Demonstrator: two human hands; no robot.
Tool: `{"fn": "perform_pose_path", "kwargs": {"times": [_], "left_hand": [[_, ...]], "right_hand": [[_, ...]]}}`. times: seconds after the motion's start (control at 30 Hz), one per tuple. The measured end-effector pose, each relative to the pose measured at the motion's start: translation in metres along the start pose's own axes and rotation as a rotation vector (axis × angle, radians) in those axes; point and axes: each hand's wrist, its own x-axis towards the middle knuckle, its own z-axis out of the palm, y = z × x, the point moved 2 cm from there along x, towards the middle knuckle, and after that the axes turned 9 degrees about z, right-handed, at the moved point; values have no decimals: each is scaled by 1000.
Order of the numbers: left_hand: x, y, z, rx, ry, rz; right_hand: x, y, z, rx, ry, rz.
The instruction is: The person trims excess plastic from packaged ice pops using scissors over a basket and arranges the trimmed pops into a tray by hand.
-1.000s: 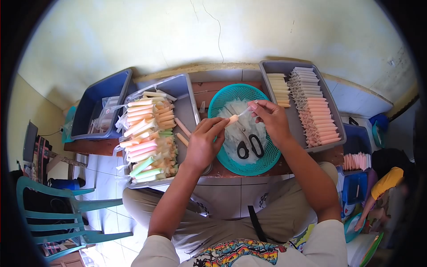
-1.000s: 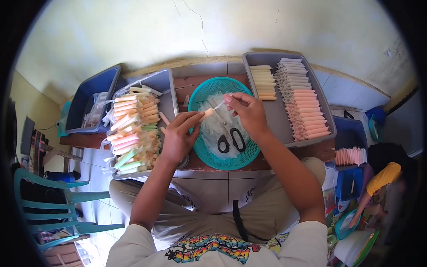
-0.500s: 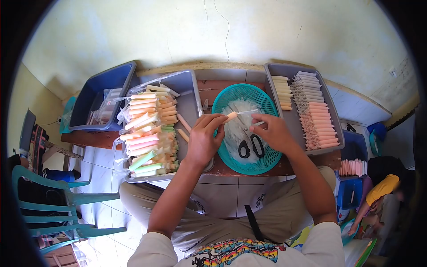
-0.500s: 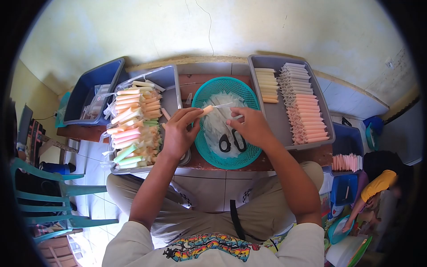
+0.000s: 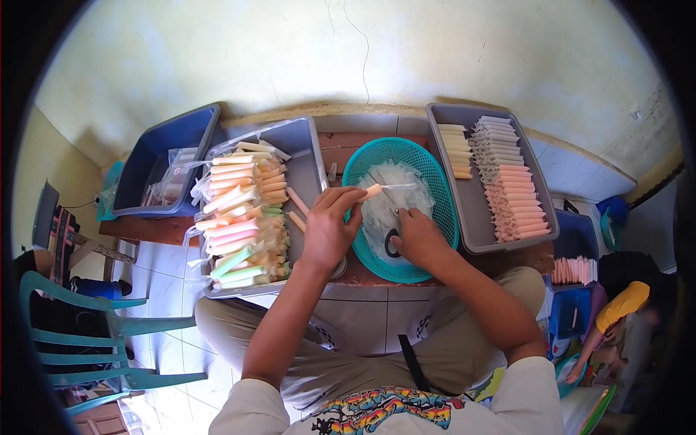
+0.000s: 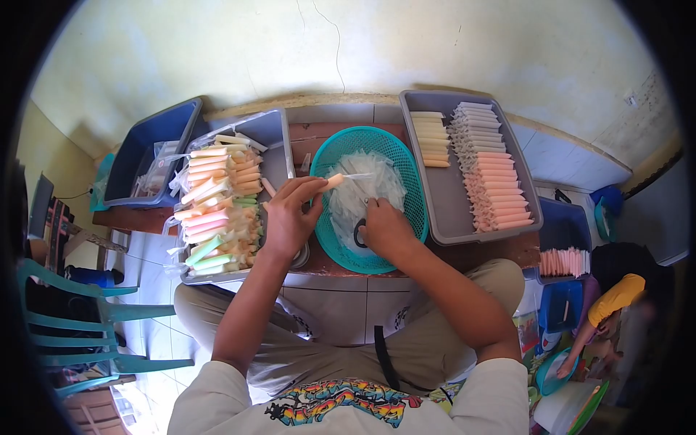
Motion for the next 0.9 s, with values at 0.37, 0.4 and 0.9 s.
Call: {"fn": "perform_pose_path", "kwargs": {"times": [0.37, 0.4, 0.9], "left_hand": [[-2, -3, -1, -41, 16, -64], [-2, -4, -2, -40, 22, -57], [2, -18, -21, 84, 145, -127]], "right_hand": [[3, 5, 8, 20, 75, -79], [2, 5, 4, 43, 68, -69], [-27, 0, -61, 355, 0, -185]]}}
